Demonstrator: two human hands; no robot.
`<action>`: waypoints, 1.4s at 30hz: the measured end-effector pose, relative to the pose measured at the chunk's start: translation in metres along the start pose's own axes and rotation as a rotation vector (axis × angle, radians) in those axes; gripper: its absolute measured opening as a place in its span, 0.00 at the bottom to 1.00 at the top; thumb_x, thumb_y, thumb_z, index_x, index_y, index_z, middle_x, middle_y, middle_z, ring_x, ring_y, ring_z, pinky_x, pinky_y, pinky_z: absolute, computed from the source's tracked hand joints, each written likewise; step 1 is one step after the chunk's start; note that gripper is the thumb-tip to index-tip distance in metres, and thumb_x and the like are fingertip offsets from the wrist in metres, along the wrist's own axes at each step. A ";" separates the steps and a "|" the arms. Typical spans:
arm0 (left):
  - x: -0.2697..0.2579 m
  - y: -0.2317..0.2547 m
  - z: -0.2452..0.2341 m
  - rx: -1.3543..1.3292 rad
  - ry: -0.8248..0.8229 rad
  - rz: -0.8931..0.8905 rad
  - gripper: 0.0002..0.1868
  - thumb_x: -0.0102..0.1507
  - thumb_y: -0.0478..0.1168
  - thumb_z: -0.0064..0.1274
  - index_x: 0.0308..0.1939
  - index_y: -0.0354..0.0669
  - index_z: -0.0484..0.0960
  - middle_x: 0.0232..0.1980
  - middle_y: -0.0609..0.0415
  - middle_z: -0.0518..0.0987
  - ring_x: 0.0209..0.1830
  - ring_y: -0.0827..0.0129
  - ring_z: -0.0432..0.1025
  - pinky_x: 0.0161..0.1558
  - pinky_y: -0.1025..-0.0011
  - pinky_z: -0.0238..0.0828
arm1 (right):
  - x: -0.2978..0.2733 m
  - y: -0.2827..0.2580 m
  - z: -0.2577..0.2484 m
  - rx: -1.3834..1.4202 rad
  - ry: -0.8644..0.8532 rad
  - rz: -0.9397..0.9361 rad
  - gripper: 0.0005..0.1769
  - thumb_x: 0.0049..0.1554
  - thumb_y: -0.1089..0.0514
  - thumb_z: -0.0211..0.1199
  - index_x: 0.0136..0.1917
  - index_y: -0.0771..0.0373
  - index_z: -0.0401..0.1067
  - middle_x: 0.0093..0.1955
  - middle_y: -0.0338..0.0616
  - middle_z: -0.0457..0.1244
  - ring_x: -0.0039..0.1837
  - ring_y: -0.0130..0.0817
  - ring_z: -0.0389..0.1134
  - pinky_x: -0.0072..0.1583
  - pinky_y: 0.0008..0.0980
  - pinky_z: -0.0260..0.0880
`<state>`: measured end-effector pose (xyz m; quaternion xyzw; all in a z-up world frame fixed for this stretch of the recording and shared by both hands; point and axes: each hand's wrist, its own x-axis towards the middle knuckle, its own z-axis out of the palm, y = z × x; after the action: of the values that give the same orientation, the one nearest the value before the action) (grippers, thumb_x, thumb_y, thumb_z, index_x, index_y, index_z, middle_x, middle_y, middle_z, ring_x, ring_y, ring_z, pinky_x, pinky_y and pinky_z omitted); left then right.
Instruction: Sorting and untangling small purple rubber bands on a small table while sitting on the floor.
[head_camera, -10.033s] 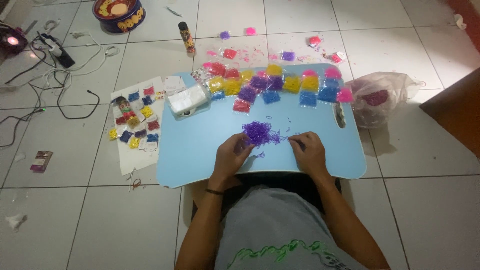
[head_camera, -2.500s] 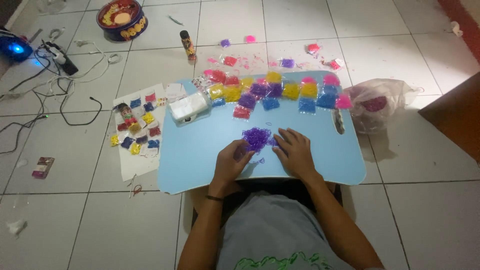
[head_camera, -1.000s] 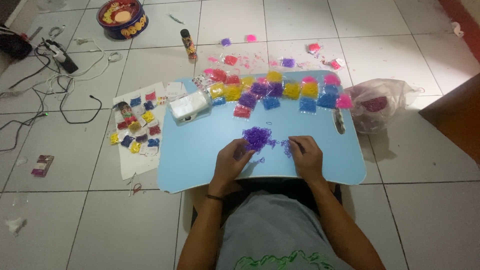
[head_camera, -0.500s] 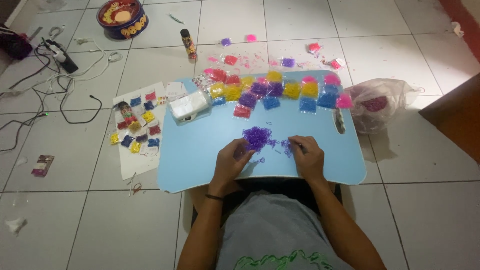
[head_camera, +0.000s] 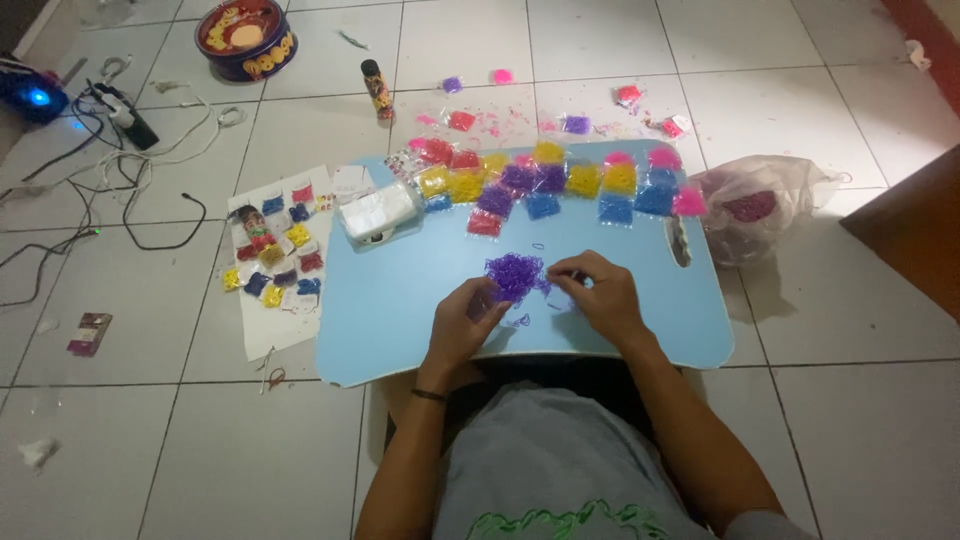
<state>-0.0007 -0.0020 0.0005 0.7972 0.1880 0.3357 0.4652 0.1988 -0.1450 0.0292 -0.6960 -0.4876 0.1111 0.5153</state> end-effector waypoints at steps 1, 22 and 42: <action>0.000 0.000 0.000 0.000 -0.004 0.002 0.13 0.62 0.40 0.65 0.47 0.44 0.81 0.33 0.47 0.82 0.29 0.55 0.77 0.29 0.64 0.74 | 0.003 -0.010 0.002 0.000 0.004 0.001 0.07 0.56 0.65 0.71 0.49 0.57 0.82 0.43 0.48 0.72 0.46 0.40 0.73 0.48 0.35 0.73; 0.001 0.005 0.001 0.059 -0.016 0.067 0.12 0.61 0.38 0.65 0.47 0.43 0.81 0.32 0.46 0.80 0.26 0.53 0.76 0.28 0.62 0.73 | 0.029 -0.034 0.051 -0.179 -0.466 -0.277 0.13 0.57 0.69 0.66 0.53 0.56 0.82 0.43 0.49 0.71 0.48 0.47 0.70 0.53 0.45 0.72; 0.000 0.002 0.001 0.055 0.021 0.068 0.16 0.59 0.36 0.66 0.49 0.45 0.79 0.33 0.47 0.81 0.29 0.42 0.76 0.30 0.56 0.75 | 0.028 -0.040 0.065 -0.225 -0.334 -0.427 0.07 0.60 0.67 0.65 0.49 0.56 0.79 0.44 0.48 0.71 0.48 0.44 0.72 0.49 0.39 0.75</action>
<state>0.0004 -0.0032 0.0018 0.8121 0.1750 0.3541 0.4295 0.1476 -0.0836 0.0437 -0.6023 -0.7106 0.0584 0.3590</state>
